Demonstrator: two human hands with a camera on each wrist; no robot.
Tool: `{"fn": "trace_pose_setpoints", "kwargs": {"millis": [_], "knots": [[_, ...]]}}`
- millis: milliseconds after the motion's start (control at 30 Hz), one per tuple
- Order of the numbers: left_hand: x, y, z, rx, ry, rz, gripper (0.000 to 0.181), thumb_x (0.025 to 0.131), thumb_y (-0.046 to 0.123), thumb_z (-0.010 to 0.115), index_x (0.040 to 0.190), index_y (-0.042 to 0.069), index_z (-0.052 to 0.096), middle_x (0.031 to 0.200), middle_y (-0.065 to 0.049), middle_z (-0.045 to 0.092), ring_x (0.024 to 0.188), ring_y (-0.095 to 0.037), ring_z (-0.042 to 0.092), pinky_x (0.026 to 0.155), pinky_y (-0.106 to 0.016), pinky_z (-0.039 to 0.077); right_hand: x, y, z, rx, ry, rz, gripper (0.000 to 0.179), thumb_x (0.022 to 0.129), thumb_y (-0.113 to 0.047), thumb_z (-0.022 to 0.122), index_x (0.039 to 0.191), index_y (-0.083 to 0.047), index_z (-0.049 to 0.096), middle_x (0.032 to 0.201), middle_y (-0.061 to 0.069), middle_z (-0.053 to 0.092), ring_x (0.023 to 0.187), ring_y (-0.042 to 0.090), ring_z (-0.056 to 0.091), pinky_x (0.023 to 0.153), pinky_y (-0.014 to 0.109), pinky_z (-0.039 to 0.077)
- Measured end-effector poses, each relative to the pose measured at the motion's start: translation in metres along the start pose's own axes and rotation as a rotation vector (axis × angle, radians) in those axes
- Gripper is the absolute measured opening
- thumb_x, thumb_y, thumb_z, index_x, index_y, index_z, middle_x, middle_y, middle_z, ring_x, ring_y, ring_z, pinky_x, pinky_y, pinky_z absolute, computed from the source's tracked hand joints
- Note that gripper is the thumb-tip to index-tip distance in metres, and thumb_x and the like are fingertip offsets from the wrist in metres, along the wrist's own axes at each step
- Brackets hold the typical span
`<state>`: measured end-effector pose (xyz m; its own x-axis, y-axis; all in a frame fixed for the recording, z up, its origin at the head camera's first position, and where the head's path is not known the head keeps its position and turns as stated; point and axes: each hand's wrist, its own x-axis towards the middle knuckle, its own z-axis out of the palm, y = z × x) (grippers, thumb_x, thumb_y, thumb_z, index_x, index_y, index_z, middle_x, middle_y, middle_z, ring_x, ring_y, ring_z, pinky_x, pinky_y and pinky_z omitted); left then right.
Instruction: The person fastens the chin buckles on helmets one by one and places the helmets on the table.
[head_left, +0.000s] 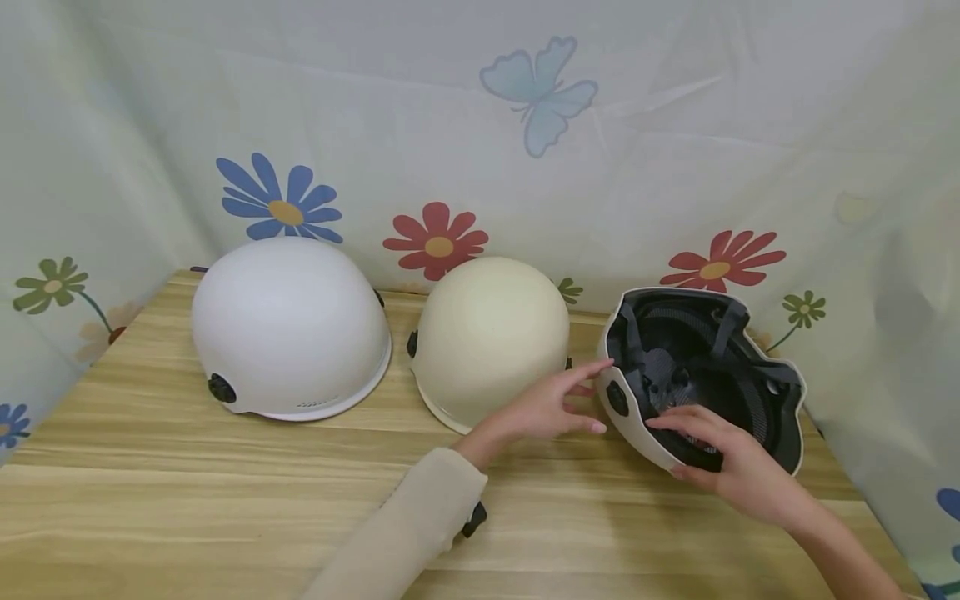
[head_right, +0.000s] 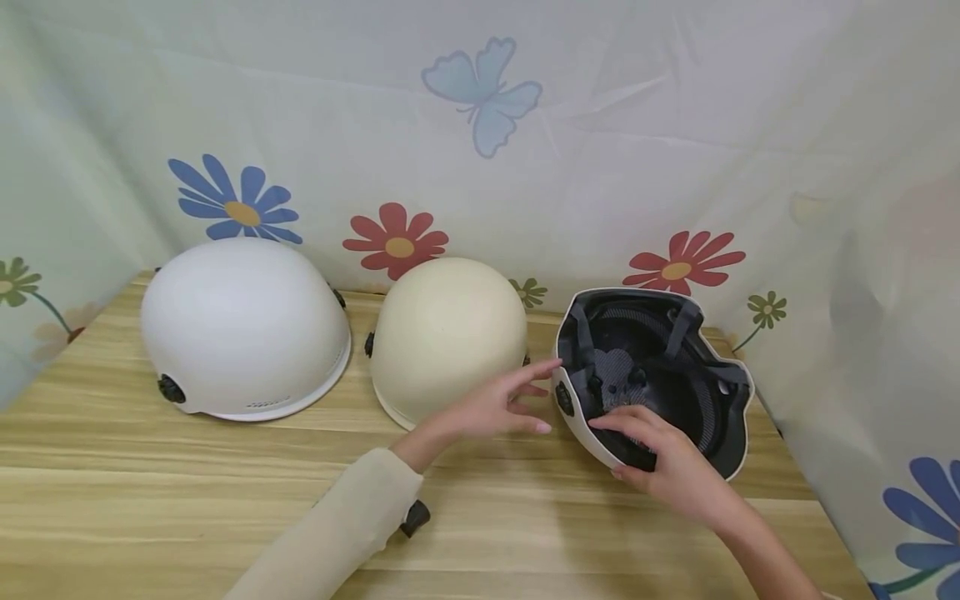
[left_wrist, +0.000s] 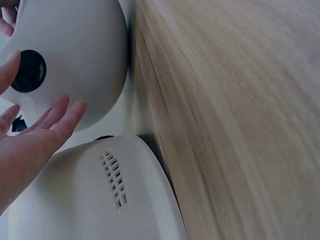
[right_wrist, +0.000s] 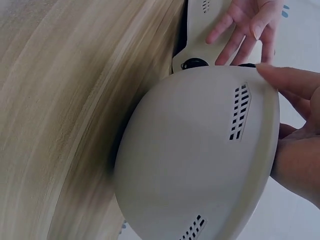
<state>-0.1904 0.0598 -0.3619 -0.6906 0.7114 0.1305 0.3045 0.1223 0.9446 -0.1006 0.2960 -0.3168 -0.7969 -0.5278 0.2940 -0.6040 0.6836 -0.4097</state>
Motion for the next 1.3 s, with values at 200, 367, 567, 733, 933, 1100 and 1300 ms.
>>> {"fn": "trace_pose_setpoints", "kwargs": {"millis": [200,367,567,733,933,1100,1300], "knots": [[0.0,-0.001,0.001,0.001,-0.008,-0.008,0.08,0.08,0.011,0.071,0.145,0.023,0.025,0.145,-0.002,0.03,0.123,-0.026,0.042,0.092,-0.028,0.042,0.001,-0.003,-0.002,-0.018,0.012,-0.029,0.056,0.067,0.008,0.074,0.116,-0.015,0.061,0.109,-0.002,0.053,0.099,0.006,0.048,0.078,0.012,0.041],[0.0,-0.002,0.002,-0.028,0.001,-0.027,0.083,0.08,0.012,0.071,0.146,0.024,0.021,0.142,-0.009,0.034,0.122,-0.025,0.043,0.095,-0.035,0.041,0.012,-0.006,-0.011,0.011,0.05,-0.076,0.056,0.068,0.017,0.069,0.117,-0.01,0.06,0.109,0.001,0.053,0.098,0.006,0.047,0.077,0.011,0.039],[0.0,-0.002,0.002,-0.023,0.024,-0.033,0.084,0.08,0.014,0.071,0.147,0.021,0.02,0.144,-0.008,0.03,0.122,-0.027,0.043,0.094,-0.036,0.041,0.028,-0.015,-0.03,0.127,0.07,0.042,0.048,0.077,0.016,0.061,0.12,-0.005,0.056,0.108,0.002,0.051,0.083,0.007,0.046,0.062,0.016,0.044],[0.001,-0.002,0.002,-0.055,0.081,-0.033,0.088,0.081,0.016,0.07,0.147,0.022,0.013,0.149,-0.002,0.019,0.123,-0.029,0.041,0.095,-0.039,0.04,0.034,-0.015,-0.046,0.342,0.134,0.24,0.042,0.089,0.006,0.052,0.129,-0.004,0.049,0.107,0.004,0.048,0.09,0.01,0.049,0.07,0.015,0.047],[0.002,-0.001,0.001,-0.094,0.124,-0.026,0.09,0.082,0.017,0.069,0.148,0.024,0.009,0.15,-0.002,0.014,0.122,-0.029,0.042,0.096,-0.041,0.039,0.029,0.002,-0.058,0.865,0.211,0.32,0.043,0.093,0.002,0.046,0.135,-0.005,0.042,0.119,0.008,0.041,0.101,0.015,0.048,0.076,0.023,0.05],[-0.001,0.0,0.001,-0.061,0.1,-0.033,0.088,0.083,0.021,0.069,0.148,0.024,0.01,0.15,0.001,0.014,0.124,-0.03,0.041,0.096,-0.04,0.039,0.023,0.011,-0.064,0.877,0.205,0.334,0.045,0.093,0.004,0.045,0.136,-0.008,0.041,0.124,0.005,0.042,0.104,0.01,0.05,0.077,0.021,0.049],[-0.003,-0.004,0.002,-0.04,0.076,-0.033,0.085,0.084,0.023,0.067,0.148,0.025,0.01,0.15,0.003,0.017,0.123,-0.028,0.042,0.096,-0.036,0.039,0.016,0.012,-0.073,0.474,0.12,0.405,0.049,0.092,-0.002,0.05,0.139,-0.015,0.041,0.132,-0.009,0.041,0.11,-0.005,0.043,0.078,0.009,0.043]]}}
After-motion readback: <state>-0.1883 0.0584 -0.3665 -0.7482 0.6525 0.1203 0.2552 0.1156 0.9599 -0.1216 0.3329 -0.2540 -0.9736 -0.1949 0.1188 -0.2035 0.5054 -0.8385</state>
